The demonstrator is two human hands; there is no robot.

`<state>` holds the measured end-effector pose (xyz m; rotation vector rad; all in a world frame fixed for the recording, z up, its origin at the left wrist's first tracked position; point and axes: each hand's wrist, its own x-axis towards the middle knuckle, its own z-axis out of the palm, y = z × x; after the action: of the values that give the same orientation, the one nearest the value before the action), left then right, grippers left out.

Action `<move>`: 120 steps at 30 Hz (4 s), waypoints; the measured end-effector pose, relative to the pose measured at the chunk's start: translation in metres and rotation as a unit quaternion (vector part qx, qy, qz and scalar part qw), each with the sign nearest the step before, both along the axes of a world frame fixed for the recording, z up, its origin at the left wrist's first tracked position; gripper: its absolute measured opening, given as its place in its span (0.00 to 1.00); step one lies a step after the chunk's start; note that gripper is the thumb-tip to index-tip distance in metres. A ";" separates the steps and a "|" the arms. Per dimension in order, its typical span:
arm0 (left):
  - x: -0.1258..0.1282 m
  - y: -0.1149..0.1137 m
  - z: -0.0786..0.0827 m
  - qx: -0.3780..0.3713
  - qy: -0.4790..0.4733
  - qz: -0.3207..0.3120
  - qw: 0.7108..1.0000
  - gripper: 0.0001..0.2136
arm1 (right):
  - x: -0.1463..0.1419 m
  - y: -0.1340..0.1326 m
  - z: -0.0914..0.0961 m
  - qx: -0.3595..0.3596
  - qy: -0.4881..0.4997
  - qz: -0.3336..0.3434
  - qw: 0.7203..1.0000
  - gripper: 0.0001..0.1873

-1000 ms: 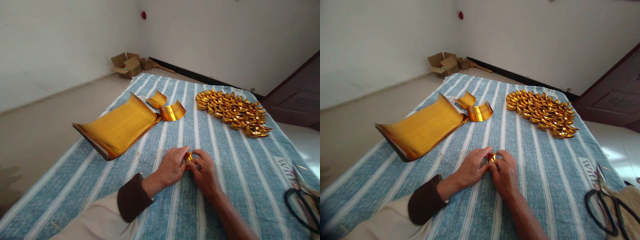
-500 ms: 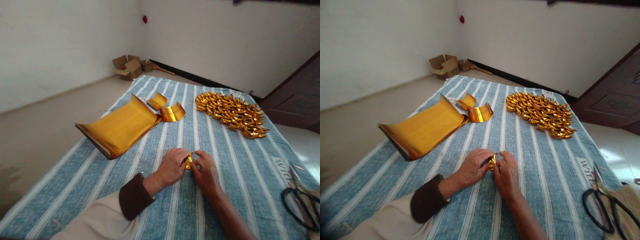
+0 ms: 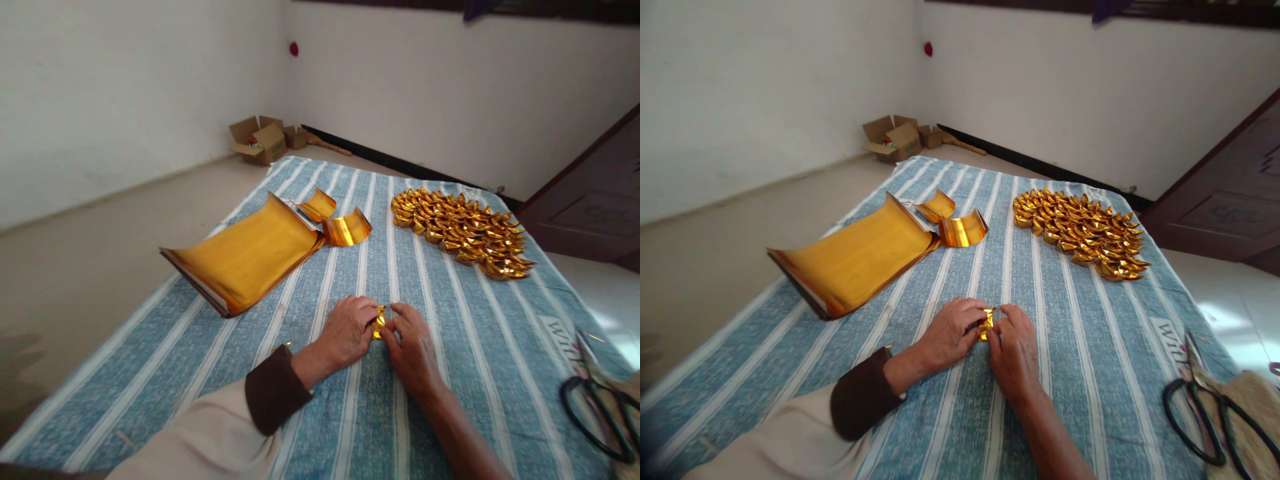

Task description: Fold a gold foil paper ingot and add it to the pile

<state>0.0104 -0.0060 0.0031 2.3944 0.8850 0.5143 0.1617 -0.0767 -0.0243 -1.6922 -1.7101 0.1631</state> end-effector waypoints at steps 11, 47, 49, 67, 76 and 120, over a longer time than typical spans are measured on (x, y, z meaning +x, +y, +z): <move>0.003 -0.001 0.001 0.013 0.006 0.010 1.000 0.09 | 0.001 0.003 -0.008 0.002 -0.006 0.002 1.000 0.10; 0.003 -0.001 0.000 0.022 0.037 0.005 0.999 0.08 | 0.008 -0.003 0.001 -0.019 0.027 -0.019 0.999 0.10; 0.003 -0.001 0.000 0.021 0.037 0.004 0.999 0.07 | 0.006 -0.003 0.000 -0.015 0.027 -0.024 0.999 0.10; 0.002 0.001 0.001 0.019 0.017 0.000 1.000 0.08 | 0.000 -0.001 -0.003 -0.011 0.017 -0.043 0.999 0.09; 0.002 0.003 -0.004 0.015 -0.017 0.016 1.000 0.08 | -0.002 0.002 -0.006 0.005 0.017 -0.048 0.999 0.08; -0.007 -0.007 0.019 -0.586 -0.363 0.210 0.694 0.05 | -0.024 0.001 0.031 -0.026 0.310 -0.140 0.940 0.16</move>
<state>0.0030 -0.0125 0.0221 0.6947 0.9253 0.6855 0.1377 -0.0754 0.0066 -1.6655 -0.9989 0.5481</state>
